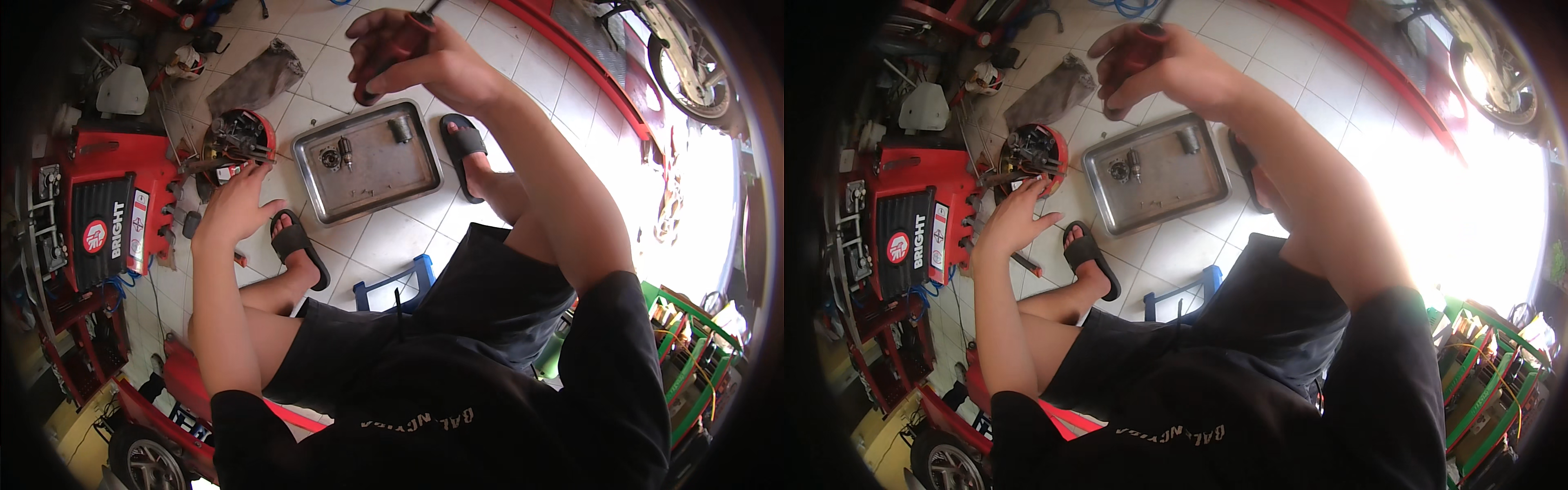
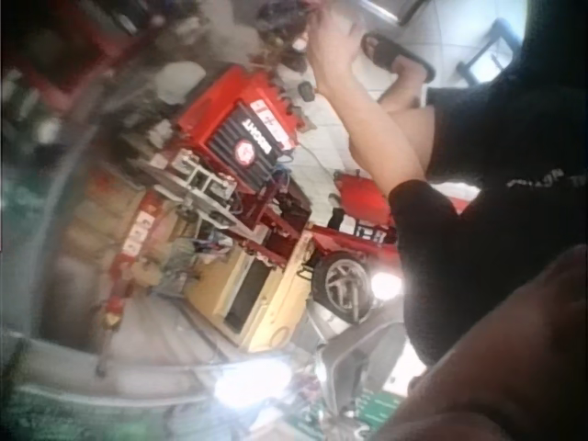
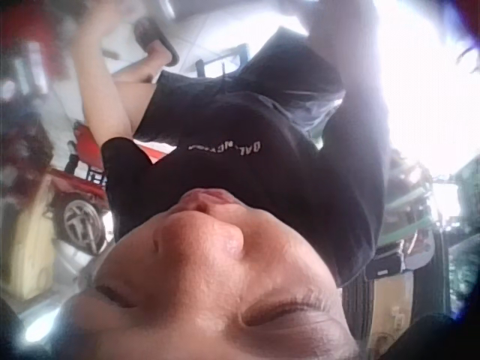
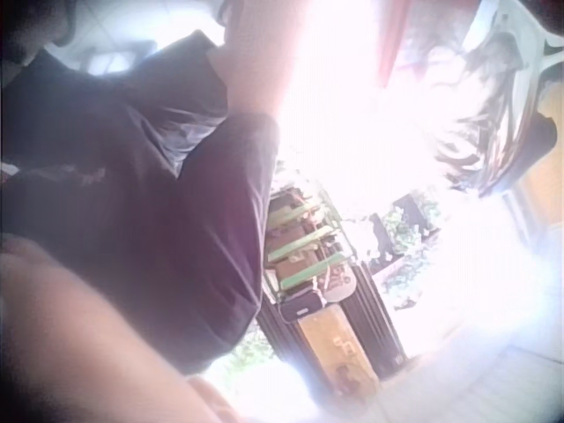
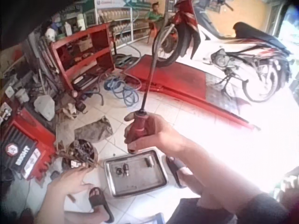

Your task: The person sits on a low stool in a workshop and uses a screwdriver to disassemble a cylindrical mechanical part. They remove small components and place them into a metal tray on the floor, then inspect the disassembled parts.

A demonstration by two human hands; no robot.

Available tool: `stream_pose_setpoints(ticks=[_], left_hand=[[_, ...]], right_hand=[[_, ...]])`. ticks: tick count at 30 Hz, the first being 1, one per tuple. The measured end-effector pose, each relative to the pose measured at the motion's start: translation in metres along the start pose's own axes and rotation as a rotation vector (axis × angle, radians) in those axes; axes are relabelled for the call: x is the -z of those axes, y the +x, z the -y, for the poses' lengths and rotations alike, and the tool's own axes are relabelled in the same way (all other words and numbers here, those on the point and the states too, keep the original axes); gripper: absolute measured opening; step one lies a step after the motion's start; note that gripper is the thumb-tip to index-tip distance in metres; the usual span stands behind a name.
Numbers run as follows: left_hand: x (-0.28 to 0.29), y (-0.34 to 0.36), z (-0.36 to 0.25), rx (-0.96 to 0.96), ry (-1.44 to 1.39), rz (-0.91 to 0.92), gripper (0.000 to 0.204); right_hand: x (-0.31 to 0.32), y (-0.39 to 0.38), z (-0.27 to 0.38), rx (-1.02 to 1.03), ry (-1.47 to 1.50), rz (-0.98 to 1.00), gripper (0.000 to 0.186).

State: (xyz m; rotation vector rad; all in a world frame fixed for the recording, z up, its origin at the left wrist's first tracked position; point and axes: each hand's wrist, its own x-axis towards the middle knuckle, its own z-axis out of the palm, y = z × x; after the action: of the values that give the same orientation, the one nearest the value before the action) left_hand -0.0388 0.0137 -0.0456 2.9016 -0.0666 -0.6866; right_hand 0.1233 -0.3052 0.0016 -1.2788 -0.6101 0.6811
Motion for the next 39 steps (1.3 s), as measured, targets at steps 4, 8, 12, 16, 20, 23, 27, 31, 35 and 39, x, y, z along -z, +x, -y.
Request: stream_pose_setpoints(ticks=[4,8,12,16,20,23,27,31,35,39], left_hand=[[-0.003,0.005,-0.009,-0.014,-0.047,0.128,0.071],[-0.013,0.005,-0.008,-0.056,-0.015,0.119,0.071],[-0.013,0.006,-0.012,-0.049,0.000,0.122,0.071],[-0.010,0.007,-0.017,-0.050,-0.006,0.128,0.075],[-0.010,0.011,-0.016,-0.049,0.004,0.139,0.075],[-0.017,0.012,-0.011,-0.083,0.009,0.099,0.074],[-0.016,0.013,-0.011,-0.109,-0.018,0.088,0.073],[0.010,0.013,-0.024,-0.067,-0.077,0.122,0.072],[0.012,0.007,-0.013,-0.105,-0.106,0.021,0.069],[0.023,-0.001,-0.012,-0.116,-0.123,-0.041,0.064]], right_hand=[[-0.017,0.001,-0.016,0.018,-0.008,-0.100,0.036],[-0.035,-0.001,-0.009,0.060,-0.221,-0.244,0.032],[-0.049,-0.005,0.000,0.254,-0.135,-0.480,0.031],[-0.025,0.002,0.001,-0.367,-0.307,-0.267,0.032],[-0.031,0.016,-0.029,-0.529,-0.125,-0.407,0.027],[-0.033,0.018,-0.048,-0.528,-0.315,-0.415,0.027],[-0.039,0.011,-0.069,-0.536,-0.486,-0.278,0.035],[-0.058,0.003,-0.102,-0.539,-0.472,-0.175,0.057],[-0.066,-0.006,-0.149,-0.511,-0.526,-0.166,0.057],[-0.042,-0.028,-0.211,-0.605,-0.366,-0.041,0.028]])
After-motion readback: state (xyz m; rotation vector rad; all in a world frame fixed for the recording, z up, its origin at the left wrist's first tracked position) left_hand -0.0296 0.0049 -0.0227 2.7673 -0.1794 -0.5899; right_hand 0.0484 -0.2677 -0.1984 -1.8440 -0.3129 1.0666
